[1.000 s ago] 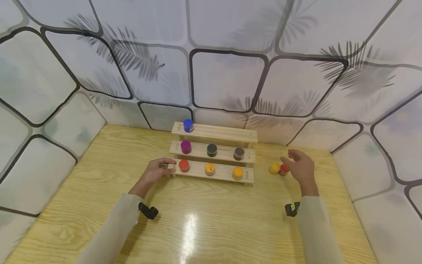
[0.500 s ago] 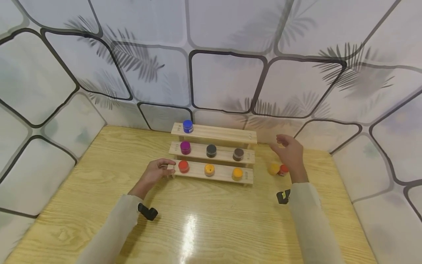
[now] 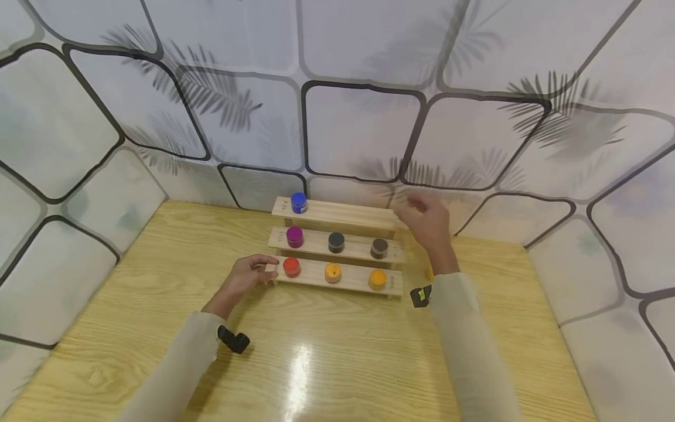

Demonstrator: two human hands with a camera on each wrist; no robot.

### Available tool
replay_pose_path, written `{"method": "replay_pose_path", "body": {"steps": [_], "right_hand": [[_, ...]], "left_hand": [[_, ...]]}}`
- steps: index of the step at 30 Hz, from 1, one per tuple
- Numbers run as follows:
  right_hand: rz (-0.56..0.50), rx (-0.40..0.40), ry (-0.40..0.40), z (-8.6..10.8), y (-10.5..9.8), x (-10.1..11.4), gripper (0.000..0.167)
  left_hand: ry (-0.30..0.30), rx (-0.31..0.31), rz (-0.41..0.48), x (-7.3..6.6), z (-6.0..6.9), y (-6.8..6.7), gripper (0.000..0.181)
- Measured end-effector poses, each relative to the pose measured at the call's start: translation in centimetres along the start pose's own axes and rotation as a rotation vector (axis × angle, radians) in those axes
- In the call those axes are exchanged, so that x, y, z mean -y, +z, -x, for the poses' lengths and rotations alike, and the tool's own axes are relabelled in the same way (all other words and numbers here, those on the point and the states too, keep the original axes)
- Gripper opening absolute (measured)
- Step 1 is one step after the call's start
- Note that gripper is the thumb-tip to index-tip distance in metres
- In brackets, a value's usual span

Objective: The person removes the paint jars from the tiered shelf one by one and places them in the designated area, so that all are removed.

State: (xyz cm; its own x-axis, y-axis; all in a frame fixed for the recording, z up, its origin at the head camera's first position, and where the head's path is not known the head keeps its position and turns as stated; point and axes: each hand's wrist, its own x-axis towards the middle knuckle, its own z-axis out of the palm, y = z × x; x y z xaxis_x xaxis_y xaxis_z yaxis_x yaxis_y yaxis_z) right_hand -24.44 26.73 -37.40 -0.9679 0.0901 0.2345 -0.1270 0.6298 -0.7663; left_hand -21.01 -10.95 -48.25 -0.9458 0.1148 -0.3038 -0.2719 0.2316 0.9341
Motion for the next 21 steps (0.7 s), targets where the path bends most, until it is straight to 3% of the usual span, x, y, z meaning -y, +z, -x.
{"method": "replay_pose_path", "body": {"steps": [21], "right_hand": [[-0.110, 0.092, -0.086, -2.8, 6.0, 6.3, 0.046]], "left_hand": [[0.012, 0.018, 0.016, -0.2, 0.1, -0.1, 0.030]]}}
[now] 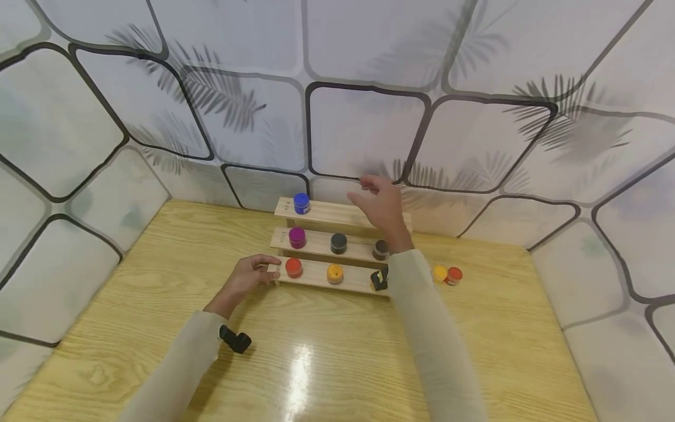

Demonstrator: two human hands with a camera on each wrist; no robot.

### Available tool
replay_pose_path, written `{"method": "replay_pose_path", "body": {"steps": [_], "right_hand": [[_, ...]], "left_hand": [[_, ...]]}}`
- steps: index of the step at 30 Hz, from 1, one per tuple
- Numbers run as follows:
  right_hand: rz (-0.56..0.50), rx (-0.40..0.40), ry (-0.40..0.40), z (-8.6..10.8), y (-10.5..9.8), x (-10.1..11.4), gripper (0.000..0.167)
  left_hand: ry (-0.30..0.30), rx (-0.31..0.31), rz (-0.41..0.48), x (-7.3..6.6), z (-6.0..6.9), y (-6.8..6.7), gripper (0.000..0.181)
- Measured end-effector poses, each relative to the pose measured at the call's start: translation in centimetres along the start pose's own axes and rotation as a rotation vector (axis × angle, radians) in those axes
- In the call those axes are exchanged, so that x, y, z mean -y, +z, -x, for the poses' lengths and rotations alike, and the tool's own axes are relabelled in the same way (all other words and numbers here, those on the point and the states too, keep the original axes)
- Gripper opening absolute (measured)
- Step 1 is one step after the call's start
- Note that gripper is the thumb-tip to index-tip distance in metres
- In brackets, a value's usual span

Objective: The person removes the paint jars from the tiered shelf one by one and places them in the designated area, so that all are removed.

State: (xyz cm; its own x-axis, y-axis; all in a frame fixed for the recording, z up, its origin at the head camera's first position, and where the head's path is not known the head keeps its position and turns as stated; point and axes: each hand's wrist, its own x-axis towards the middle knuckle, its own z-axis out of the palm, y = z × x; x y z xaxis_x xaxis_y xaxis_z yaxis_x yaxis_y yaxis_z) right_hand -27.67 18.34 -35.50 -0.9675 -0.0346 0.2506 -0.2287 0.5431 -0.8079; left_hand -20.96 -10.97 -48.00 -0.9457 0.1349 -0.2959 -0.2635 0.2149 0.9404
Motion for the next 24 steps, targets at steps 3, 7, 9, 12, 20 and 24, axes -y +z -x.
{"method": "replay_pose_path", "body": {"steps": [3, 7, 9, 12, 20, 24], "right_hand": [[-0.009, 0.015, -0.038, -0.2, 1.1, 0.7, 0.045], [0.010, 0.039, -0.040, -0.5, 2.4, 1.6, 0.044], [0.015, 0.050, -0.027, -0.6, 3.1, 1.9, 0.044], [-0.001, 0.066, -0.012, -1.0, 4.1, 2.3, 0.043], [-0.039, 0.105, 0.006, -1.5, 6.4, 2.4, 0.039], [-0.031, 0.126, 0.008, -1.5, 7.1, 2.1, 0.039]], "left_hand": [[-0.005, 0.005, 0.004, 0.1, -0.1, 0.2, 0.030], [-0.007, 0.009, -0.007, 0.2, -0.1, 0.4, 0.030], [-0.015, 0.005, -0.016, 0.2, -0.2, 0.4, 0.028], [-0.019, -0.008, -0.040, 0.2, -0.1, 0.1, 0.027], [-0.009, 0.004, -0.030, -0.3, 0.3, -0.4, 0.029], [-0.010, 0.001, -0.024, 0.3, -0.1, -0.1, 0.028]]}}
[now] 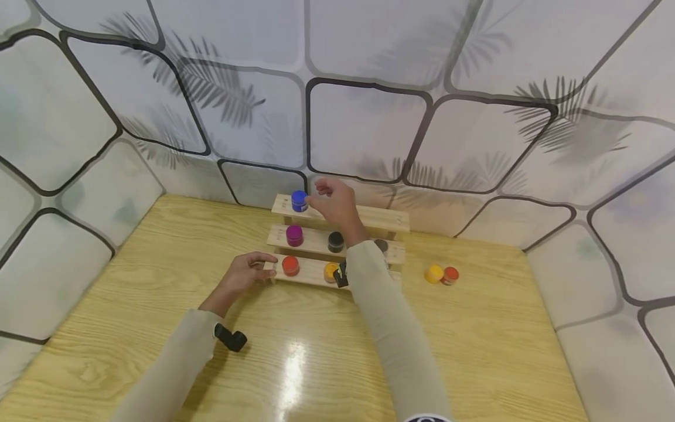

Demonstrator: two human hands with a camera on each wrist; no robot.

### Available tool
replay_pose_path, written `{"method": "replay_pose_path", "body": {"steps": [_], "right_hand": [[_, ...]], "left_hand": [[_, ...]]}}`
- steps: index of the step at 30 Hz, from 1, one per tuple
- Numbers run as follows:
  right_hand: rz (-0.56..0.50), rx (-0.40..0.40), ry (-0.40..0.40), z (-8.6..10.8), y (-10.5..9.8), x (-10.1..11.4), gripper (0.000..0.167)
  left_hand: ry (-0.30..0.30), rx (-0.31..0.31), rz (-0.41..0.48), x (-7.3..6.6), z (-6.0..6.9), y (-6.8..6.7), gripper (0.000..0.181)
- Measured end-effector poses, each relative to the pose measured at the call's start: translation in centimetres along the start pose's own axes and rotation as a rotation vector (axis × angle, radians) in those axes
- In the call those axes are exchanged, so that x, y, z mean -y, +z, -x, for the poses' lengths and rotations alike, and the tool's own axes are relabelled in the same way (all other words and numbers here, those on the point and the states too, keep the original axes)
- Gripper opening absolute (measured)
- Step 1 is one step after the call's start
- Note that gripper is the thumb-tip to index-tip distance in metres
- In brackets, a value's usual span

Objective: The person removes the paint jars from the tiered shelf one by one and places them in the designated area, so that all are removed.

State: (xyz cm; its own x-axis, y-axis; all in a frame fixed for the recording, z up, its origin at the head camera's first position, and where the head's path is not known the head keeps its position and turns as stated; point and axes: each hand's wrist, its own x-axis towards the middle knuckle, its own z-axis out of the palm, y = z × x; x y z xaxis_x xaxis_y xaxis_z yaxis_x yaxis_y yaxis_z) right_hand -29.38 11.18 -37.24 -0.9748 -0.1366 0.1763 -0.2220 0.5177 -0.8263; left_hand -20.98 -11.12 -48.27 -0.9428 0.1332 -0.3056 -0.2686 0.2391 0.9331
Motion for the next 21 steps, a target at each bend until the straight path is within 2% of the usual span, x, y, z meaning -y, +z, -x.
{"method": "replay_pose_path", "body": {"steps": [6, 11, 21], "right_hand": [[0.015, 0.033, -0.007, -0.2, 1.3, 0.0, 0.041], [0.031, 0.057, 0.029, -0.2, 2.0, 0.1, 0.039], [0.041, 0.052, 0.087, -0.2, 2.7, 0.2, 0.039]], "left_hand": [[-0.010, -0.005, -0.003, 0.0, 0.2, -0.1, 0.028], [-0.003, -0.004, 0.011, 0.0, 0.1, -0.2, 0.029], [0.006, -0.010, 0.016, 0.0, 0.0, 0.1, 0.029]]}}
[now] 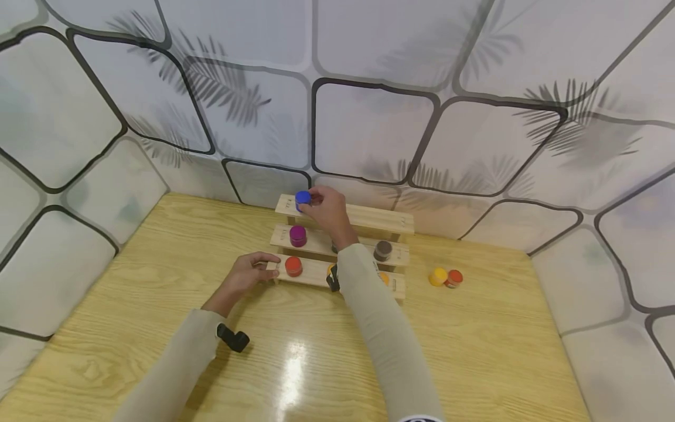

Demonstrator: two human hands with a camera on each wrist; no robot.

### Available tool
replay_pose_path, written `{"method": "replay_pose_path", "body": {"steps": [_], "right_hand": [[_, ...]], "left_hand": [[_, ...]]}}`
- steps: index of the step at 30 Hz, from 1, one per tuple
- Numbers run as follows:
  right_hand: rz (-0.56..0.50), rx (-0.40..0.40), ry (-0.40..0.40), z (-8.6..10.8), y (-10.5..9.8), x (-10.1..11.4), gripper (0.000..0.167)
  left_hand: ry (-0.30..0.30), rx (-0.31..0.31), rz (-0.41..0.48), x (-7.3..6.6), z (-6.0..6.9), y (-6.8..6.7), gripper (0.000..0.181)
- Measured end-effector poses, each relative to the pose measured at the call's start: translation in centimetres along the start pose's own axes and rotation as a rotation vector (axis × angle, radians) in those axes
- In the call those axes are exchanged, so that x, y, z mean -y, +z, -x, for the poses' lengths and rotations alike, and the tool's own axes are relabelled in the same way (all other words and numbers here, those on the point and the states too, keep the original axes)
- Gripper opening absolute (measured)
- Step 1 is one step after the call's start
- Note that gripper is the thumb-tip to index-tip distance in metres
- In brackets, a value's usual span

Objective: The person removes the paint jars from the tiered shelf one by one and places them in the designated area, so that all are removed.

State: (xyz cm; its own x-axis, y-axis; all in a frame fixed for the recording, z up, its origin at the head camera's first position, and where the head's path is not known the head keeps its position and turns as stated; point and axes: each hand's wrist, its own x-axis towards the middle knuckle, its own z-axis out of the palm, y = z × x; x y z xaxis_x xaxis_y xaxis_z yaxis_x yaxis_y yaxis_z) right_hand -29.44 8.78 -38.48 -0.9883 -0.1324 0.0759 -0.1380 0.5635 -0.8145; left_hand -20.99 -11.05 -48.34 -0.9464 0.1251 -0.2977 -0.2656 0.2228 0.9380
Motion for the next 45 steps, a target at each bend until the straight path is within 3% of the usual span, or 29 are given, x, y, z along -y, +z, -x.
{"method": "replay_pose_path", "body": {"steps": [12, 26, 40, 45], "right_hand": [[-0.005, -0.012, -0.004, 0.3, -0.1, 0.3, 0.039], [-0.008, -0.058, -0.150, 1.5, -2.6, 1.5, 0.036], [-0.006, -0.147, -0.165, 4.3, -7.0, -0.9, 0.036], [-0.018, -0.160, -0.156, 5.0, -8.4, -2.0, 0.040]], "left_hand": [[0.004, -0.004, 0.003, -0.1, 0.1, 0.0, 0.028], [0.004, 0.000, -0.013, -0.3, 0.1, 0.2, 0.028], [0.016, -0.013, -0.022, -0.1, -0.2, 0.3, 0.029], [-0.009, -0.017, -0.046, 0.0, -0.1, 0.1, 0.028]]}}
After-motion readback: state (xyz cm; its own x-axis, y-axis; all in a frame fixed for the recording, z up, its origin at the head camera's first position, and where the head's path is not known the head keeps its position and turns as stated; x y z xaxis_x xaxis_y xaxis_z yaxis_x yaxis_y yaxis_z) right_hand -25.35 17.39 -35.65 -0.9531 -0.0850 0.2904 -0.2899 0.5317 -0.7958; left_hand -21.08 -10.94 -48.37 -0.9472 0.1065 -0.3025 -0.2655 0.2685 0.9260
